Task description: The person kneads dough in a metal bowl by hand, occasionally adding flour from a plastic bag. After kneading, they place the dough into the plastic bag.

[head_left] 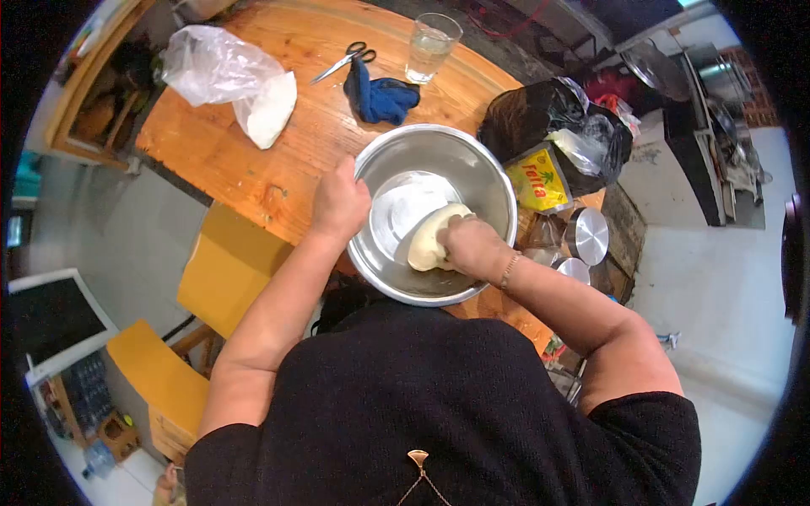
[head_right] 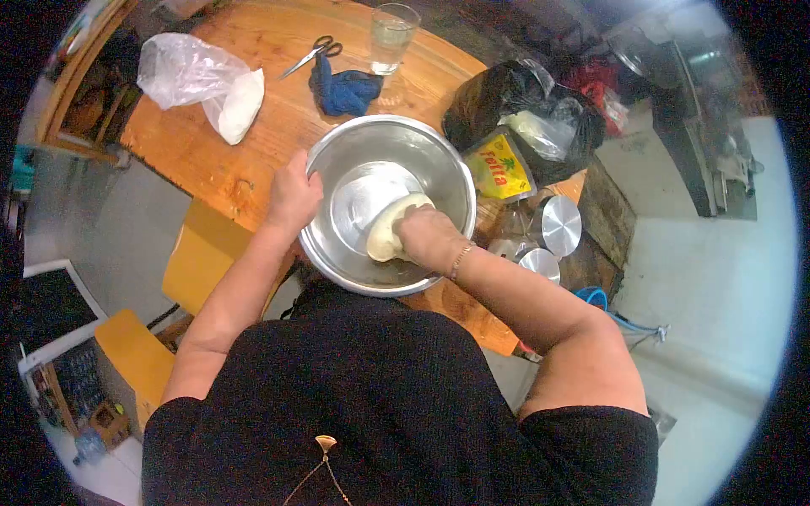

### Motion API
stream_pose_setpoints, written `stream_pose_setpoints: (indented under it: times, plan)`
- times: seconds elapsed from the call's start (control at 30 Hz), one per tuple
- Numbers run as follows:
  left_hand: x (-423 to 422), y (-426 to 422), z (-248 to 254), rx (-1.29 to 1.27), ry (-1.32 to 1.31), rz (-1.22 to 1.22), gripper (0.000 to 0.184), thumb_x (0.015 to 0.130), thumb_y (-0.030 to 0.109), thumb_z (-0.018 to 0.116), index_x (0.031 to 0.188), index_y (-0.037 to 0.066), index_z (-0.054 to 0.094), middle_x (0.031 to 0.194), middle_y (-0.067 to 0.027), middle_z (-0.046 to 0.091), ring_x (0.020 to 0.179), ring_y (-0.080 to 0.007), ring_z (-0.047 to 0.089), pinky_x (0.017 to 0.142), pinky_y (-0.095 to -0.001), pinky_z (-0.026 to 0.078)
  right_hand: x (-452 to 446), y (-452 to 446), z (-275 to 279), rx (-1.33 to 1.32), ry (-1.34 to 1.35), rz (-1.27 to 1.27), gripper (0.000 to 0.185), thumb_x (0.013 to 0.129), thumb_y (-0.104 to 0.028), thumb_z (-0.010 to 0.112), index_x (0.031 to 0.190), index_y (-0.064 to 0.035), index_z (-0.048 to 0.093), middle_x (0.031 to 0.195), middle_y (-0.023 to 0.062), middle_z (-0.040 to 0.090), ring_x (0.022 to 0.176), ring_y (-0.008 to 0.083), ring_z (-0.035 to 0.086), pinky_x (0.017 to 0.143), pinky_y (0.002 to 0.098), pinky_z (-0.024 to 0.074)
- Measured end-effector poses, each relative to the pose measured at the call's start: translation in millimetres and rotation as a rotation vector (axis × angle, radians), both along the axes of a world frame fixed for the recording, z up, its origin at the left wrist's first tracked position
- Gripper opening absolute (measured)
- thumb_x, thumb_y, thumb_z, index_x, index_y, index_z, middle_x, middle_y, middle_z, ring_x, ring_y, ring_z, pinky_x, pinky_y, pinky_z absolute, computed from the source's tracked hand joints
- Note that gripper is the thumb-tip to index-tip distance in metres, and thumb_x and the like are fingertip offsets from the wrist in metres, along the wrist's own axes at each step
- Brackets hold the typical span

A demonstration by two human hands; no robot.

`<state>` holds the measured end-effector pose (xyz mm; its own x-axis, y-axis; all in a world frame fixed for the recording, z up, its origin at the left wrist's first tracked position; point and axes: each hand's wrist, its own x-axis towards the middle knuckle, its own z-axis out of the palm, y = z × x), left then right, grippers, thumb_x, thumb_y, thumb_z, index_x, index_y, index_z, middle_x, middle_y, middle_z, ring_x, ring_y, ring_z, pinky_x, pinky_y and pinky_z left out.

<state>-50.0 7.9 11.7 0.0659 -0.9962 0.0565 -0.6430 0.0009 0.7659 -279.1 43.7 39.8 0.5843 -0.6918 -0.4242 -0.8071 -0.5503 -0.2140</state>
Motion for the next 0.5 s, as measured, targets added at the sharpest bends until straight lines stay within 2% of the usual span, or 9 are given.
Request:
stream_pose_setpoints:
  times: [0.13, 0.23, 0.37, 0.43, 0.5]
  plan:
    - [0.6, 2.0, 4.3, 0.031, -0.034, -0.027, 0.017, 0.077, 0.007, 0.053, 0.091, -0.002, 0.052, 0.080, -0.0288, 0.060, 0.078, -0.0465, 0.058, 0.069, -0.0521, 0.045, 17.3, -6.9, -16.7, -0.040, -0.063, -0.195, 0.017, 0.076, -0.011, 0.054, 0.086, -0.0034, 0.065, 0.095, 0.0226, 0.061, 0.089, 0.0372, 0.060, 0.077, 0.0428, 0.0495]
    - [0.8, 1.1, 4.0, 0.022, -0.044, -0.040, 0.016, 0.077, 0.007, 0.052, 0.090, -0.002, 0.051, 0.079, -0.0289, 0.060, 0.077, -0.0466, 0.058, 0.069, -0.0521, 0.045, 27.1, -13.9, -28.8, -0.116, -0.112, -0.334, 0.017, 0.076, -0.010, 0.051, 0.082, -0.0027, 0.065, 0.093, 0.0232, 0.061, 0.088, 0.0368, 0.061, 0.077, 0.0435, 0.0494]
    - [1.7, 2.5, -0.3, 0.006, -0.082, -0.038, 0.016, 0.076, 0.006, 0.050, 0.088, -0.004, 0.049, 0.078, -0.0294, 0.058, 0.074, -0.0480, 0.057, 0.068, -0.0529, 0.045, 43.2, -37.0, -40.0, -0.119, -0.174, -0.513, 0.014, 0.073, -0.009, 0.052, 0.080, -0.0044, 0.065, 0.092, 0.0224, 0.059, 0.085, 0.0385, 0.060, 0.078, 0.0447, 0.0481]
    - [2.0, 5.4, -1.1, -0.022, -0.070, -0.049, 0.017, 0.076, 0.006, 0.050, 0.089, -0.006, 0.048, 0.078, -0.0303, 0.057, 0.075, -0.0485, 0.056, 0.069, -0.0532, 0.044, 53.0, -47.3, -44.7, -0.217, -0.218, -0.659, 0.017, 0.073, -0.008, 0.052, 0.080, -0.0050, 0.067, 0.092, 0.0226, 0.062, 0.086, 0.0384, 0.061, 0.079, 0.0444, 0.0484]
    - [1.4, 12.5, -0.5, -0.049, -0.055, -0.059, 0.019, 0.076, 0.005, 0.049, 0.089, -0.007, 0.046, 0.078, -0.0313, 0.056, 0.075, -0.0490, 0.055, 0.070, -0.0535, 0.043, 62.4, -61.0, -46.4, -0.206, -0.181, -0.753, 0.018, 0.072, -0.008, 0.053, 0.082, -0.0048, 0.067, 0.091, 0.0223, 0.063, 0.086, 0.0386, 0.062, 0.079, 0.0446, 0.0488]
